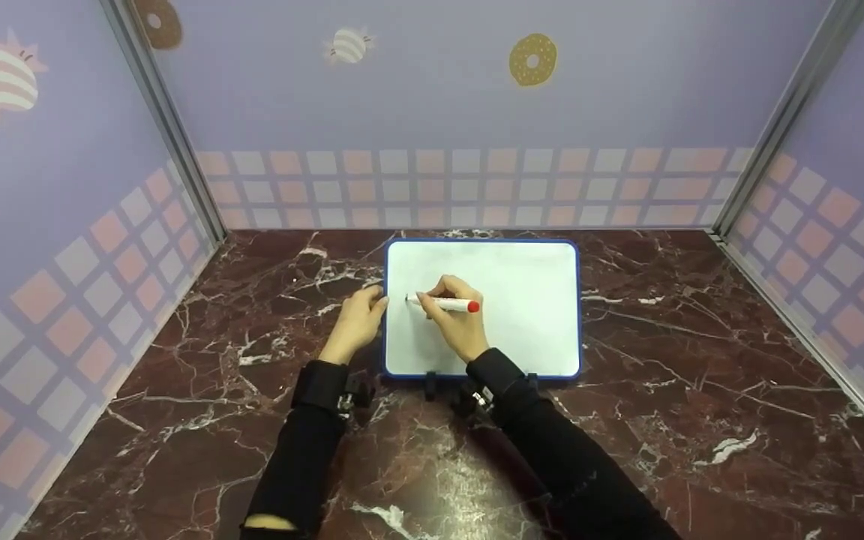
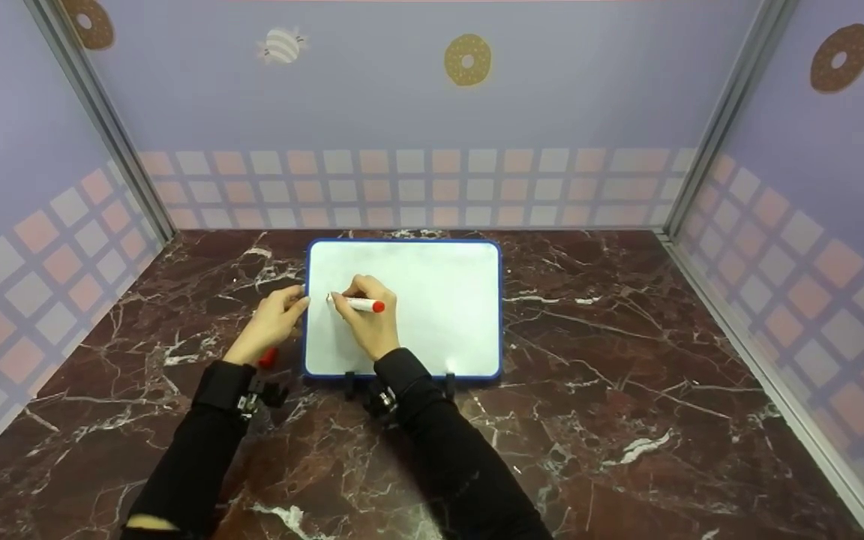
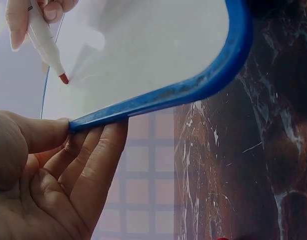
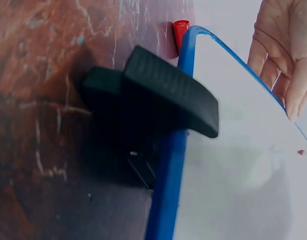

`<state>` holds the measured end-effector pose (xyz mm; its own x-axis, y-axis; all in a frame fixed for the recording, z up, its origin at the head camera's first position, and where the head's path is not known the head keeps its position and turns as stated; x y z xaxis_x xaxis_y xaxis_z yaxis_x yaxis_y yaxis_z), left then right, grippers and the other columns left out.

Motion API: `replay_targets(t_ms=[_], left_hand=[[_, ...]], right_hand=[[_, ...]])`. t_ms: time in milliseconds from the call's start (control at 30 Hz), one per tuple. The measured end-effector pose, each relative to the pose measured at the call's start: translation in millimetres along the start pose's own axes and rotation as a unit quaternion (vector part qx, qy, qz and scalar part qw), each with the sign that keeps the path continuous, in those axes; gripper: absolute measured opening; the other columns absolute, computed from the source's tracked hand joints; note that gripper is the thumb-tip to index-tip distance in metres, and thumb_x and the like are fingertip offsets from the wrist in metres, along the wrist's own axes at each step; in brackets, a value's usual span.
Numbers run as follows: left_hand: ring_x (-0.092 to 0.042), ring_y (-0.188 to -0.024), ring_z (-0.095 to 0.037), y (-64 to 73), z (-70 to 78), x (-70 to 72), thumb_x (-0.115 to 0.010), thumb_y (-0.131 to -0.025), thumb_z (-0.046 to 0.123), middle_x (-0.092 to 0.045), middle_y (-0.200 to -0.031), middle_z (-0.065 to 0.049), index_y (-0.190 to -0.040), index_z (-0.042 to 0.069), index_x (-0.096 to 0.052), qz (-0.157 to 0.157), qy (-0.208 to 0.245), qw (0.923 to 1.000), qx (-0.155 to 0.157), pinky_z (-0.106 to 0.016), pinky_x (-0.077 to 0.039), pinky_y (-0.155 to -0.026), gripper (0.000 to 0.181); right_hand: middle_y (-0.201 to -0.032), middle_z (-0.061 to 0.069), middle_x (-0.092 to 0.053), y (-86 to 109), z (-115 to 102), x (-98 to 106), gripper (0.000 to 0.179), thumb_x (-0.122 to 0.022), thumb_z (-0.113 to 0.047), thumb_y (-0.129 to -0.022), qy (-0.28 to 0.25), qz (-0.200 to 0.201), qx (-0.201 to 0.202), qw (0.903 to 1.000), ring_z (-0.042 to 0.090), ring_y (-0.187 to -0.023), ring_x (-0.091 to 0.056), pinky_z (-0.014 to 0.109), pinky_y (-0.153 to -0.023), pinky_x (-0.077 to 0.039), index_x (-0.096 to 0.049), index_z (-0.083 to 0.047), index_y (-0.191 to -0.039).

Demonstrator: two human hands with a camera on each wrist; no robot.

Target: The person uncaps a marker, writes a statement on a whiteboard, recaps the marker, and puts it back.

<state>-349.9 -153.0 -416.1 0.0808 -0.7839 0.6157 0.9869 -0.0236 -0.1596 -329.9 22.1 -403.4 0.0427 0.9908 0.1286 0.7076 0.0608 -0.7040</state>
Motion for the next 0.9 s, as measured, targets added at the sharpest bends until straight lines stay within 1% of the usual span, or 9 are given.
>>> replay_targets(t_ms=[133, 233, 300, 367, 433, 533, 667, 800, 900], left_hand=[[-0.071, -0.08, -0.04, -0.5, -0.9, -0.1, -0.047, -0.104, 0.01, -0.069, -0.111, -0.028, -0.124, -0.009, -0.058, 0.002, 0.0, 1.0, -0.002, -0.037, -0.062, -0.063, 0.03], [-0.072, -0.083, -0.04, -0.6, -1.4, 0.0, -0.047, -0.104, 0.01, -0.068, -0.114, -0.03, -0.127, -0.009, -0.056, -0.001, 0.005, 1.0, 0.0, -0.037, -0.062, -0.064, 0.032], [-0.072, -0.086, -0.04, -0.2, -1.8, 0.2, -0.047, -0.104, 0.01, -0.067, -0.117, -0.031, -0.13, -0.01, -0.055, -0.004, 0.01, 0.9999, 0.003, -0.037, -0.063, -0.065, 0.034], [-0.072, -0.087, -0.04, 0.1, -2.1, 0.6, -0.047, -0.104, 0.011, -0.066, -0.119, -0.031, -0.132, -0.01, -0.053, -0.006, 0.01, 0.9999, 0.003, -0.038, -0.063, -0.067, 0.035], [-0.071, -0.087, -0.04, 0.6, -2.2, 0.8, -0.047, -0.104, 0.011, -0.065, -0.119, -0.031, -0.133, -0.01, -0.052, -0.007, 0.009, 0.9999, 0.003, -0.038, -0.063, -0.067, 0.036], [-0.071, -0.087, -0.04, 1.1, -1.6, 1.1, -0.047, -0.104, 0.011, -0.065, -0.119, -0.031, -0.134, -0.01, -0.052, -0.006, 0.007, 1.0, 0.001, -0.039, -0.063, -0.068, 0.037], [-0.071, -0.088, -0.041, 1.1, -0.4, 1.0, -0.047, -0.104, 0.01, -0.064, -0.121, -0.032, -0.134, -0.01, -0.052, -0.009, 0.015, 0.9998, 0.001, -0.037, -0.063, -0.066, 0.037], [-0.071, -0.082, -0.042, 1.0, 0.1, 0.7, -0.047, -0.104, 0.01, -0.066, -0.117, -0.031, -0.131, -0.01, -0.054, -0.006, 0.016, 0.9999, -0.002, -0.034, -0.062, -0.061, 0.034], [-0.07, -0.077, -0.041, 0.8, -0.4, 0.4, -0.048, -0.103, 0.009, -0.068, -0.114, -0.03, -0.13, -0.01, -0.055, -0.002, 0.009, 0.9999, -0.005, -0.033, -0.061, -0.059, 0.034]], right_hand=[[-0.063, 0.027, -0.06, 1.8, -1.8, 0.9, 0.022, -0.068, 0.012, -0.083, -0.012, -0.033, -0.023, 0.9991, 0.02, -0.049, -0.056, 0.014, -0.048, -0.039, -0.052, 0.014, -0.068], [-0.064, 0.028, -0.061, 3.2, -3.3, 0.6, 0.021, -0.067, 0.013, -0.082, -0.019, -0.055, -0.048, 0.9972, 0.021, -0.048, -0.055, 0.014, -0.047, -0.04, -0.051, 0.014, -0.068], [-0.066, 0.028, -0.062, 4.2, -4.2, -0.1, 0.021, -0.067, 0.013, -0.081, -0.018, -0.062, -0.057, 0.9963, 0.019, -0.048, -0.055, 0.014, -0.047, -0.041, -0.051, 0.014, -0.068], [-0.066, 0.028, -0.062, 5.0, -4.7, -0.8, 0.021, -0.067, 0.013, -0.081, -0.012, -0.065, -0.054, 0.9964, 0.015, -0.048, -0.054, 0.014, -0.047, -0.041, -0.051, 0.013, -0.068], [-0.065, 0.027, -0.062, 6.2, -4.6, -1.2, 0.02, -0.067, 0.014, -0.081, -0.009, -0.056, -0.042, 0.9975, 0.01, -0.047, -0.053, 0.014, -0.047, -0.04, -0.051, 0.013, -0.067], [-0.062, 0.026, -0.061, 7.4, -3.3, -1.3, 0.021, -0.066, 0.014, -0.082, -0.007, -0.024, -0.02, 0.9995, 0.008, -0.047, -0.053, 0.013, -0.047, -0.039, -0.051, 0.013, -0.067], [-0.062, 0.025, -0.06, 7.9, -0.7, -2.0, 0.02, -0.066, 0.014, -0.083, -0.009, 0.013, -0.004, 0.9999, 0.013, -0.048, -0.056, 0.012, -0.048, -0.041, -0.052, 0.013, -0.068], [-0.064, 0.024, -0.06, 7.9, 1.9, -3.9, 0.021, -0.067, 0.013, -0.084, -0.002, 0.016, -0.006, 0.9999, 0.016, -0.048, -0.057, 0.013, -0.048, -0.042, -0.053, 0.012, -0.068], [-0.064, 0.019, -0.06, 7.8, 15.8, -4.8, 0.022, -0.068, 0.009, -0.085, 0.009, 0.017, 0.011, 0.9998, 0.011, -0.048, -0.056, 0.015, -0.047, -0.042, -0.053, 0.007, -0.068]])
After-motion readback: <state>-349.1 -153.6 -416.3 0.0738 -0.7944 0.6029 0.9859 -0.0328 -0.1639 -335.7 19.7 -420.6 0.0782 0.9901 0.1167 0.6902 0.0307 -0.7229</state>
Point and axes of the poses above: each hand's wrist, its own y-axis away from the middle knuckle, its own x-axis out of the back of the hand, z = x × y, the point moved 1 cm from there along -y, towards the middle knuckle
